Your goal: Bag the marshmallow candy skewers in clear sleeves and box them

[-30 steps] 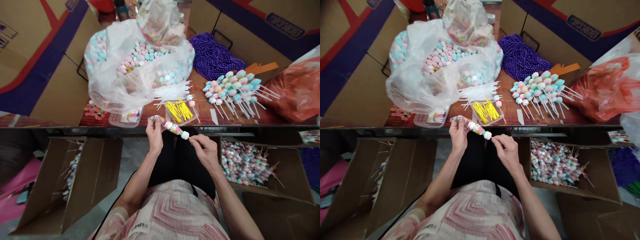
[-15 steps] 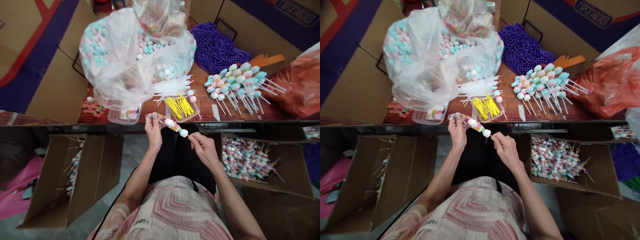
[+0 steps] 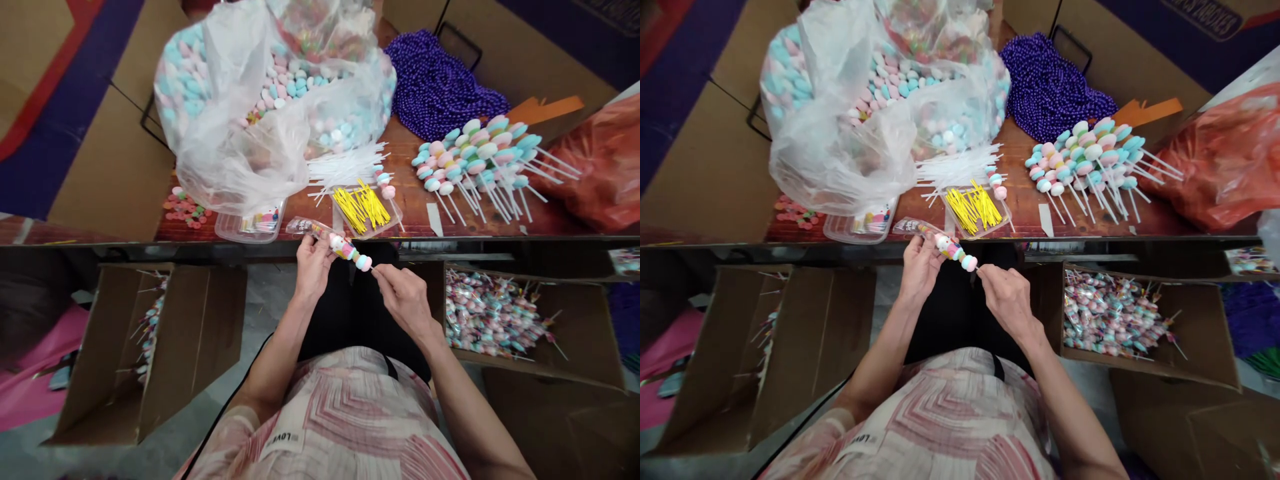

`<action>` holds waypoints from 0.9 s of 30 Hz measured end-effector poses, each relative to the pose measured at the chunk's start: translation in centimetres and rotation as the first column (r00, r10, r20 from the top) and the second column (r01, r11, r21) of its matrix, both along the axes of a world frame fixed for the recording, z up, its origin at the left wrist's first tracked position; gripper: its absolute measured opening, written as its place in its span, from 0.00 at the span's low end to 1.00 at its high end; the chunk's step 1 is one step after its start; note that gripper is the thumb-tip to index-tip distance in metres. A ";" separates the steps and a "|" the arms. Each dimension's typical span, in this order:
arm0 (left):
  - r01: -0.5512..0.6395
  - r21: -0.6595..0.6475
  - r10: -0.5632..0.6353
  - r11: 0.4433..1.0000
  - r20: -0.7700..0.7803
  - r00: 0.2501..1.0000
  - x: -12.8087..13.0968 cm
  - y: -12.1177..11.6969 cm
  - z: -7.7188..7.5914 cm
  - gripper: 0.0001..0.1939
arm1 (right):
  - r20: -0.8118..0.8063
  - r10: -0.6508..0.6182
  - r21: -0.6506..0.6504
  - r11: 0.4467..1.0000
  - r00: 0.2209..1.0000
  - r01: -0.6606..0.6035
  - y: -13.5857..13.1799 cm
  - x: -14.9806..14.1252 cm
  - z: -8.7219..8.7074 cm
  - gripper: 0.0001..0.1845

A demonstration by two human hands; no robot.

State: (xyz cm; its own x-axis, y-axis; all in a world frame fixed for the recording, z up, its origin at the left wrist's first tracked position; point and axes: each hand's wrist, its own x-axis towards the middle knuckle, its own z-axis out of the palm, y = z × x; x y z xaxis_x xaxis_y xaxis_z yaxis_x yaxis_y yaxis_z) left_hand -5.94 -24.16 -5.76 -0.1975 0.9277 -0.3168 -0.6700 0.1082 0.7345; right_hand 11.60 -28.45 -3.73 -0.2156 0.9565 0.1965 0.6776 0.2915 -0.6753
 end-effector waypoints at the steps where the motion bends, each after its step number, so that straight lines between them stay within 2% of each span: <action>1: 0.005 0.008 -0.005 1.000 0.017 1.000 -0.1 0.0 -0.1 0.20 | -0.055 -0.003 -0.080 0.997 0.998 -0.002 -0.1 0.0 0.1 0.15; 4: -0.006 0.046 0.005 0.999 0.030 1.000 -0.2 -0.1 -0.7 0.20 | -0.225 -0.033 -0.308 0.950 0.974 -0.039 -0.4 0.0 0.5 0.15; 7: -0.018 0.071 0.018 0.997 0.002 1.000 -0.2 0.0 -1.1 0.22 | -0.331 -0.089 -0.410 0.910 0.939 -0.059 -0.4 0.0 0.6 0.15; 13: 0.017 0.082 -0.018 0.996 0.006 1.000 0.1 -0.3 -0.9 0.24 | -0.393 -0.167 -0.458 0.888 0.904 -0.035 -0.2 -0.3 0.4 0.15; 17: 0.064 0.092 -0.061 0.994 -0.037 0.997 0.3 -0.7 -0.5 0.24 | -0.312 -0.176 -0.411 0.911 0.934 0.035 -0.6 -0.7 0.3 0.13; 20: 0.051 0.094 -0.047 0.994 -0.042 0.998 0.2 -0.8 -0.4 0.23 | -0.243 -0.141 -0.365 0.930 0.960 0.044 -0.9 -0.9 0.4 0.12; 24: 0.004 0.115 -0.004 0.993 -0.001 1.000 0.0 -0.7 -0.5 0.21 | -0.334 -0.157 -0.427 0.904 0.929 -0.001 -0.9 -0.5 0.6 0.14; 27: 0.026 0.116 -0.026 0.993 -0.005 1.000 0.2 -0.8 -0.5 0.22 | -0.408 -0.186 -0.482 0.875 0.894 -0.038 -0.6 -0.4 0.5 0.15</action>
